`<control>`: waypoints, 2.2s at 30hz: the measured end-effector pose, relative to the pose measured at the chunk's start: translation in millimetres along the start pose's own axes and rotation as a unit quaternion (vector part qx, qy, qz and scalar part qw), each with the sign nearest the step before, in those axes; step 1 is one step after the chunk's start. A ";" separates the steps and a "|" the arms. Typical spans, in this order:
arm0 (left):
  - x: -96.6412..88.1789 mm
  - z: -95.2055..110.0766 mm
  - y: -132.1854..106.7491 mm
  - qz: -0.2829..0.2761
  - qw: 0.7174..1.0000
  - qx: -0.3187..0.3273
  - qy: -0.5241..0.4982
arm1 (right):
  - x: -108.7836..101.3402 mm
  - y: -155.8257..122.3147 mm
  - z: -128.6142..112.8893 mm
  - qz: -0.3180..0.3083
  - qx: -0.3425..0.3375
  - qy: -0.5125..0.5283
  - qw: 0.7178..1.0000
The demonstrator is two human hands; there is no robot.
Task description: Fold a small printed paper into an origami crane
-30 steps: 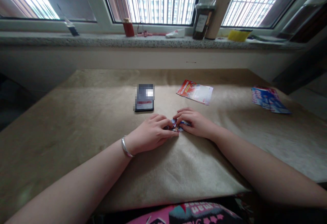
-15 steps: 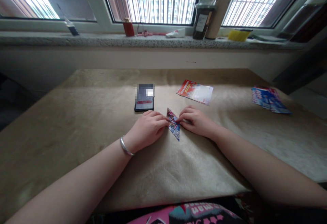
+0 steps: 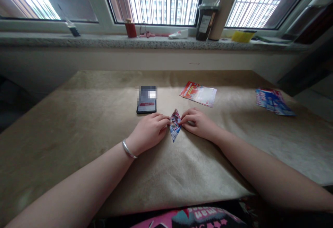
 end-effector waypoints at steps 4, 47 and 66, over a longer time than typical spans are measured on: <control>1.3 -0.8 0.4 -0.005 1.000 -0.009 -0.016 | 1.5 1.7 -1.1 0.006 0.030 -0.016 0.999; 9.9 -11.6 0.5 0.026 0.994 -0.040 -0.099 | 7.9 5.6 7.6 0.044 0.001 0.025 0.999; 17.1 -18.8 1.1 0.038 0.995 -0.032 -0.084 | 9.9 4.6 -4.0 0.003 -0.062 -0.044 0.997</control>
Point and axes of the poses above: each hand's wrist, its own y-axis towards the middle knuckle, its own x-axis out of the palm, z = x × y, the point moved 3 cm from there along y, towards the middle knuckle, and after that the axes turned 4 degrees about z, right-handed, at the moved point
